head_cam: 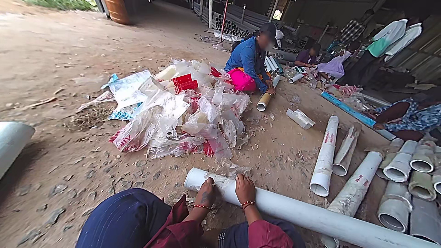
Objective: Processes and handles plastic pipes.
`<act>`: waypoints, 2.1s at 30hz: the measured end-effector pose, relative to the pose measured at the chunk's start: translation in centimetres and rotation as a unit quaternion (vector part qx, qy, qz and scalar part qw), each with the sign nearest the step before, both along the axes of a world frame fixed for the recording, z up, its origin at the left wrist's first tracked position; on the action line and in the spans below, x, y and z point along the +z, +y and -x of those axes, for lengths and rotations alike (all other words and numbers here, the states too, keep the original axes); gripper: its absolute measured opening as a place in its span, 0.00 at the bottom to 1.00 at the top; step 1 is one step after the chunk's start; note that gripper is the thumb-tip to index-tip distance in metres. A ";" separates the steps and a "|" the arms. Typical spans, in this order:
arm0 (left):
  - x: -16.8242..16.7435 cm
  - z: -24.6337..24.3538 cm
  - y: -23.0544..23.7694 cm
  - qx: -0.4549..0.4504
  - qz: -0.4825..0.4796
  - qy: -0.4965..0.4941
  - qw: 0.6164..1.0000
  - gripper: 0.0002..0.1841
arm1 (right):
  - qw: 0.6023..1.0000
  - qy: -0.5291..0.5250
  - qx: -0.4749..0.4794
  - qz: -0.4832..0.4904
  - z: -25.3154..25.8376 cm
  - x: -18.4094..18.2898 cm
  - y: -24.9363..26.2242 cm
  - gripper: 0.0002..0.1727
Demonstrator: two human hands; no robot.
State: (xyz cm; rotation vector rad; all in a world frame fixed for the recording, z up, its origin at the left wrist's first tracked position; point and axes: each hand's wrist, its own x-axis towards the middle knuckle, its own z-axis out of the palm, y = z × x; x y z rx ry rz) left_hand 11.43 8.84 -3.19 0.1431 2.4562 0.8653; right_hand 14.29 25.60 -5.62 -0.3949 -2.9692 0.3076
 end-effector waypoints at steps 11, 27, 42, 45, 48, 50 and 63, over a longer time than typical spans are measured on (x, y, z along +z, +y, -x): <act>-0.4 0.5 -0.2 -0.004 0.008 0.004 1.000 0.17 | 1.000 -0.021 -0.004 0.002 0.0 0.3 -0.1 0.19; 0.2 0.6 -0.1 -0.038 0.086 -0.021 0.995 0.21 | 1.000 -0.015 -0.002 -0.015 -0.1 0.4 -0.2 0.19; 1.2 -1.2 0.8 -0.052 0.098 0.003 0.994 0.24 | 1.000 -0.002 0.005 -0.016 0.0 0.0 0.0 0.18; 1.5 -0.7 0.4 -0.044 0.127 -0.001 0.991 0.23 | 1.000 -0.008 0.003 -0.015 0.1 0.0 0.0 0.18; 1.6 -0.6 0.3 -0.067 0.136 0.004 0.988 0.20 | 1.000 -0.010 0.002 -0.014 0.1 0.1 -0.1 0.18; 1.4 -0.4 0.3 -0.071 0.132 0.013 0.989 0.20 | 1.000 -0.018 0.000 -0.013 0.1 0.2 0.0 0.18; 1.3 -1.0 0.6 -0.071 0.154 0.001 0.986 0.24 | 1.000 -0.002 0.001 -0.006 0.0 -0.1 0.0 0.18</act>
